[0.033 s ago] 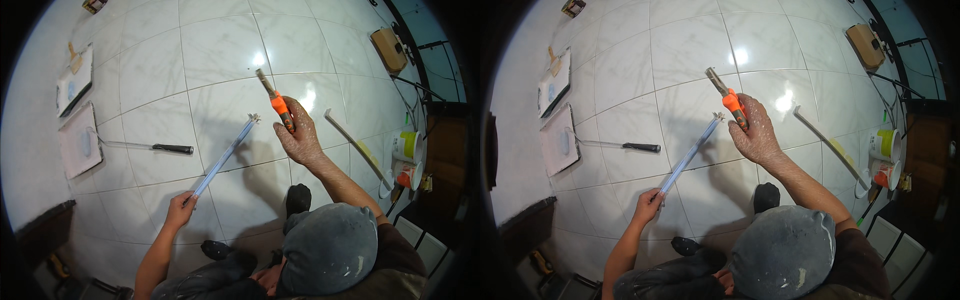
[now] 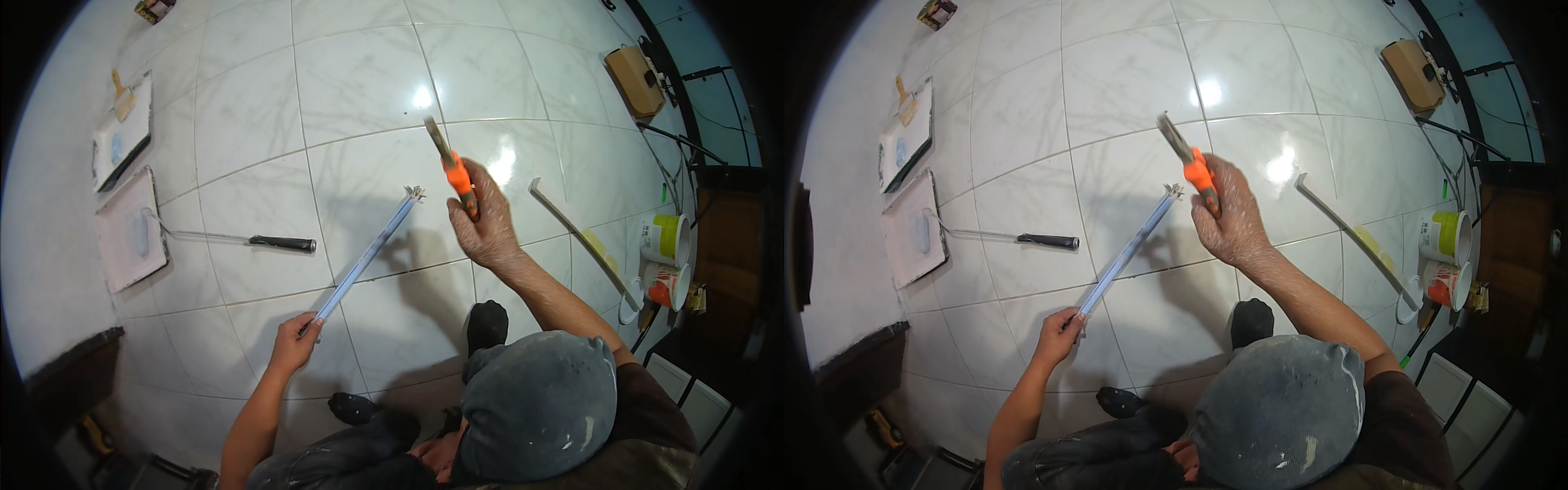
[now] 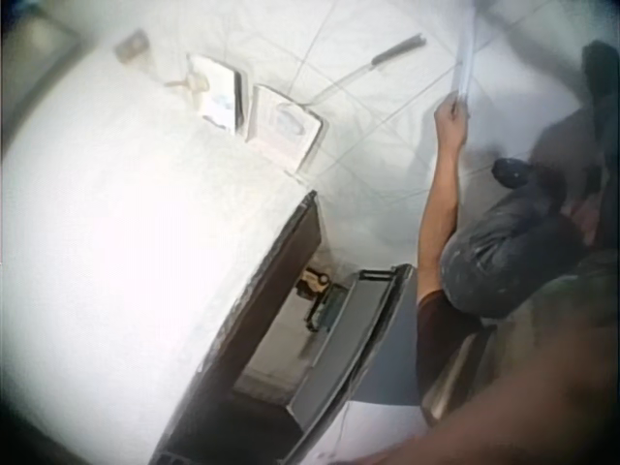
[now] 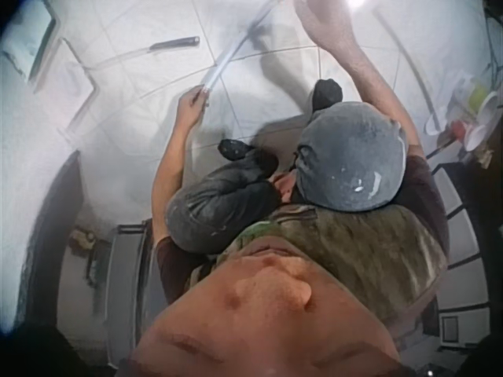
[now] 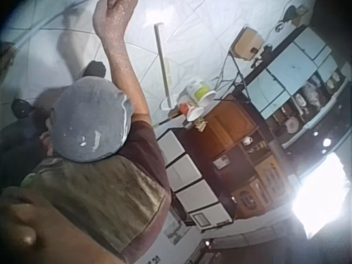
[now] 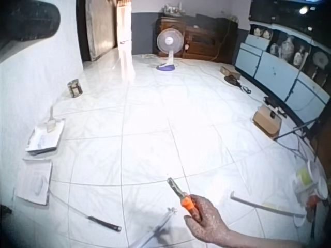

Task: The person assembles a paint roller extension pole by connecting multiple sections together. They use pliers to grip and tighten the joints between the pole sections and the roller handle. The task is performed while sitting on the floor in a room with painting supplies nearby.

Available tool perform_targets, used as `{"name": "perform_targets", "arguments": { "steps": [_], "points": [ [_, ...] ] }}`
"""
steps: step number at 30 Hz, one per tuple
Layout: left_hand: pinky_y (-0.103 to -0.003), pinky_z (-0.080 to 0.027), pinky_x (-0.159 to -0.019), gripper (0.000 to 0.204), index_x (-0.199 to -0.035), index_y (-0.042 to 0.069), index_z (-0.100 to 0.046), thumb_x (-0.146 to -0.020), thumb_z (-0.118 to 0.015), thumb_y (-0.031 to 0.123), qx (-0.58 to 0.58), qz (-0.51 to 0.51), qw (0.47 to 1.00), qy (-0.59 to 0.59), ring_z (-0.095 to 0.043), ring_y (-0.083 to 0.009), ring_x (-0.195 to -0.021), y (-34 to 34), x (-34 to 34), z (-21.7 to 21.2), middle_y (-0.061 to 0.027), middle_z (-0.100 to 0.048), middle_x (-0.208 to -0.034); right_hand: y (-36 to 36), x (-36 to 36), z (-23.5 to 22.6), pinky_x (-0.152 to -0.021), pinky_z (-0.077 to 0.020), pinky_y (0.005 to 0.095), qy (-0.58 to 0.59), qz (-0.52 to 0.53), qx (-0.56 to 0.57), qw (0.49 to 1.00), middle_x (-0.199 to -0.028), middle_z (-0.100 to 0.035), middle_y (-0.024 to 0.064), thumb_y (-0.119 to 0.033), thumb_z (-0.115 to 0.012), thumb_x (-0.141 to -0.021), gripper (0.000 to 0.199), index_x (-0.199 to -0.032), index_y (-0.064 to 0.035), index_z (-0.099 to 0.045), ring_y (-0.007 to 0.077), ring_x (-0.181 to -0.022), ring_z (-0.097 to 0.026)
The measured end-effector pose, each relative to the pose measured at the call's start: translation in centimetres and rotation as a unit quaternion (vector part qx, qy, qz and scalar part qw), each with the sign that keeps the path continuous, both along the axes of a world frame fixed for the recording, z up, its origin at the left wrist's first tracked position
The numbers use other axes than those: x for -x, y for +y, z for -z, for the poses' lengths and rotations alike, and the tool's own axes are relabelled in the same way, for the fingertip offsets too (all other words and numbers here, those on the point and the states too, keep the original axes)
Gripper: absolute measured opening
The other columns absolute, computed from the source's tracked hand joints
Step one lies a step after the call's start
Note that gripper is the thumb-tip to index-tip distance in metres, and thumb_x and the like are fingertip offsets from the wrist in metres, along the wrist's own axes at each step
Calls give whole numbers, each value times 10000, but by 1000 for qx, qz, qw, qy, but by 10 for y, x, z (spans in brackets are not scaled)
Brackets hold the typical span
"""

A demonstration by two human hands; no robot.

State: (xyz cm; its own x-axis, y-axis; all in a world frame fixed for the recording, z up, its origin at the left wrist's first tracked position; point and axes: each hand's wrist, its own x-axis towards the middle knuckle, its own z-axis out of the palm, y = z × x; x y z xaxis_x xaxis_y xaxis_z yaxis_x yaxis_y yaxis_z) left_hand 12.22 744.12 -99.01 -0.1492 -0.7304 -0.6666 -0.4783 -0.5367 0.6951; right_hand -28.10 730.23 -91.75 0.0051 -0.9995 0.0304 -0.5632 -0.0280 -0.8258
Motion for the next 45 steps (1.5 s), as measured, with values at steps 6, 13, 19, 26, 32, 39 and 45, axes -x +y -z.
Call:
{"name": "perform_targets", "arguments": {
  "steps": [6,13,19,26,32,39,45],
  "points": [
    [-297,-506,-638,310,-1128,-8,-762,-1035,-687,279,19,15,999,-32,-627,-110,-673,-5,1,-3,-35,-661,-739,20,19,35,-903,-534,519,178,-50,-291,939,-949,-669,240,-71,-606,-892,370,-1250,13,-563,435,-977,-675],
    [-301,-494,-623,311,-1119,-2,-767,-1026,-695,286,14,-3,999,-46,-612,-114,-652,-2,8,-5,-44,-667,-730,-9,-1,-12,-876,-550,551,60,37,-10,997,-1035,-691,266,-75,-601,-892,362,-1241,18,-590,447,-967,-684],
    [-287,-492,-647,288,-1131,-13,-770,-1028,-691,245,52,26,995,-75,-591,-105,-687,-3,17,-18,-21,-671,-761,-1,19,31,-825,-552,572,238,-59,-266,932,-899,-678,290,-86,-579,-877,303,-1153,38,-574,477,-899,-691],
    [-334,-511,-638,268,-1141,-4,-760,-1013,-689,219,149,42,979,-130,-619,-175,-641,7,28,-15,-133,-679,-744,-11,6,-2,-905,-520,544,58,31,1,998,-1135,-614,287,-147,-674,-906,432,-1272,35,-533,463,-1072,-623],
    [-379,-503,-615,268,-1140,-11,-748,-1014,-681,215,257,57,957,-125,-619,-249,-603,18,28,3,-195,-673,-740,13,25,41,-924,-535,567,240,-41,-320,916,-982,-661,283,-133,-647,-946,413,-1292,60,-532,472,-962,-677],
    [-321,-441,-591,264,-1095,-25,-749,-1032,-671,219,124,57,988,-77,-533,-134,-626,13,30,-13,-79,-619,-701,27,23,59,-878,-538,562,116,6,-94,989,-984,-659,291,-187,-662,-967,437,-1291,71,-523,486,-961,-672],
    [-270,-401,-575,276,-1091,-10,-762,-1060,-651,241,48,24,998,-18,-488,-67,-640,12,24,-4,25,-579,-702,28,21,51,-879,-537,563,133,-19,-201,970,-1012,-651,272,-151,-615,-966,322,-1225,17,-524,467,-958,-667]
  ]
}}
